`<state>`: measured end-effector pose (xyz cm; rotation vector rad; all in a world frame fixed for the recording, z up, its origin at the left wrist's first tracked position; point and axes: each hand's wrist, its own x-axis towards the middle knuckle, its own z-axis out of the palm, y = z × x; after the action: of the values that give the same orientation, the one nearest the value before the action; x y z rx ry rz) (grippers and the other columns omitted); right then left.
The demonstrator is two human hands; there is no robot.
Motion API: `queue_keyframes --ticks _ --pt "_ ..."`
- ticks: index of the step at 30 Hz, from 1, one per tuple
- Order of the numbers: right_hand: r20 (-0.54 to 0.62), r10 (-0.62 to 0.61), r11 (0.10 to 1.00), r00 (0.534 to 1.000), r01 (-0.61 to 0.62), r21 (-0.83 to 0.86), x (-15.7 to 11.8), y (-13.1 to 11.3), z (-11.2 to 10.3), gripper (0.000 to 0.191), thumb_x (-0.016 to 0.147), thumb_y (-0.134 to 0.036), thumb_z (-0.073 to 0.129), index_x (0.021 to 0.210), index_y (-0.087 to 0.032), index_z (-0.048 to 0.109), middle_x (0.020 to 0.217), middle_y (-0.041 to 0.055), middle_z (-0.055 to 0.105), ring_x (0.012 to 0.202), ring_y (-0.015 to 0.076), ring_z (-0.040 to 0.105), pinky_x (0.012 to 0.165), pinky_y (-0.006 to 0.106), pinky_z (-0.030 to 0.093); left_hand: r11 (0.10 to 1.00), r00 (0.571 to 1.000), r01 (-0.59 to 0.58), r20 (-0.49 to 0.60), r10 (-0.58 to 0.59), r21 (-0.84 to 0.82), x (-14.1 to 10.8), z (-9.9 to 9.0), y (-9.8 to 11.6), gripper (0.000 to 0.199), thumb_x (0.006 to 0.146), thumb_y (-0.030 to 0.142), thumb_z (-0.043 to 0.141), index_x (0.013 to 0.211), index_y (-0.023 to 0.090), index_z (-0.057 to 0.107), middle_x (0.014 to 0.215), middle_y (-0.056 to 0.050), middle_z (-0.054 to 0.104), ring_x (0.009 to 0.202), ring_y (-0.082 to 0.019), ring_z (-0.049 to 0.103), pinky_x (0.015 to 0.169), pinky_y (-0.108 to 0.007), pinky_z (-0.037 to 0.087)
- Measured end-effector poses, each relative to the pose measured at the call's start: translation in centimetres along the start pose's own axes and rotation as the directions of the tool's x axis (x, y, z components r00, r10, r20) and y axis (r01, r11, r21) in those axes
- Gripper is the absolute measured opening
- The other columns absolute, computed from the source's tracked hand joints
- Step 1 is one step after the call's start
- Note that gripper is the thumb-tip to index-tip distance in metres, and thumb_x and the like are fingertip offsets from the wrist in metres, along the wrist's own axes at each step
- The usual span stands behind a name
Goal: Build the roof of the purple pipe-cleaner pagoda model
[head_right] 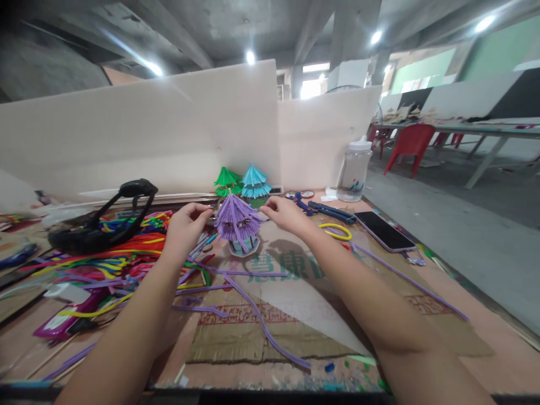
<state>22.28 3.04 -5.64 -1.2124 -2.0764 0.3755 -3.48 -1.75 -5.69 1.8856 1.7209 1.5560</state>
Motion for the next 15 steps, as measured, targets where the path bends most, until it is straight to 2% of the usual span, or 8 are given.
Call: queue_keyframes --ticks 4,7,9,10,12,15 --pt "-0.003 -0.01 0.996 1.0 0.01 0.087 -0.3 -1.1 0.4 0.022 0.09 -0.036 0.055 0.09 -0.017 0.064 0.083 0.003 0.068 0.073 0.0142 0.058 0.065 0.025 0.039 0.995 0.998 -0.051 0.046 0.047 0.082 0.6 -0.6 0.4 0.022 0.084 0.036 0.052 0.082 0.018 0.064 0.077 -0.001 0.066 0.072 -0.017 0.059 0.069 -0.026 0.042" --pt "0.048 -0.025 0.996 0.999 0.021 0.086 -0.7 -2.2 0.1 0.02 0.091 -0.034 0.055 0.09 -0.016 0.065 0.084 0.0033 0.068 0.072 0.0133 0.058 0.065 0.024 0.04 0.982 0.993 -0.094 0.086 0.081 0.163 1.9 -1.3 1.4 0.031 0.09 0.039 0.042 0.076 0.018 0.061 0.078 -0.003 0.065 0.078 -0.018 0.059 0.072 -0.028 0.041" --pt "0.067 -0.034 0.996 0.997 0.028 0.087 -0.9 -2.7 -0.2 0.02 0.092 -0.033 0.055 0.09 -0.016 0.065 0.084 0.0033 0.068 0.072 0.0128 0.058 0.065 0.024 0.04 0.976 0.99 -0.082 0.126 0.057 0.204 2.8 -1.5 2.4 0.04 0.092 0.042 0.036 0.073 0.018 0.061 0.074 -0.004 0.064 0.075 -0.02 0.058 0.072 -0.03 0.042" --pt "0.067 -0.034 0.996 0.997 0.029 0.087 -0.9 -2.9 -0.3 0.02 0.092 -0.032 0.055 0.09 -0.016 0.065 0.084 0.0033 0.068 0.072 0.0127 0.058 0.066 0.024 0.04 0.974 0.991 -0.077 0.127 0.05 0.212 3.2 -1.5 2.9 0.038 0.092 0.039 0.036 0.076 0.017 0.063 0.076 -0.005 0.065 0.076 -0.02 0.058 0.074 -0.031 0.043" --pt "0.06 -0.033 0.996 0.998 0.028 0.083 -1.0 -3.2 -0.6 0.019 0.092 -0.031 0.055 0.09 -0.016 0.065 0.085 0.0034 0.069 0.072 0.0126 0.058 0.066 0.024 0.04 0.98 0.988 -0.108 0.128 0.087 0.167 3.6 -1.2 3.8 0.027 0.084 0.026 0.046 0.099 0.015 0.066 0.097 -0.008 0.069 0.085 -0.02 0.062 0.079 -0.031 0.046" --pt "0.06 -0.037 0.997 0.997 0.033 0.075 -1.1 -3.3 -0.6 0.018 0.091 -0.031 0.057 0.092 -0.016 0.066 0.088 0.0036 0.069 0.074 0.0125 0.058 0.066 0.024 0.039 0.984 0.977 -0.124 0.187 0.099 0.13 3.8 -0.8 4.5 0.044 0.079 0.021 0.052 0.122 0.014 0.061 0.118 -0.012 0.067 0.095 -0.021 0.064 0.086 -0.033 0.049"
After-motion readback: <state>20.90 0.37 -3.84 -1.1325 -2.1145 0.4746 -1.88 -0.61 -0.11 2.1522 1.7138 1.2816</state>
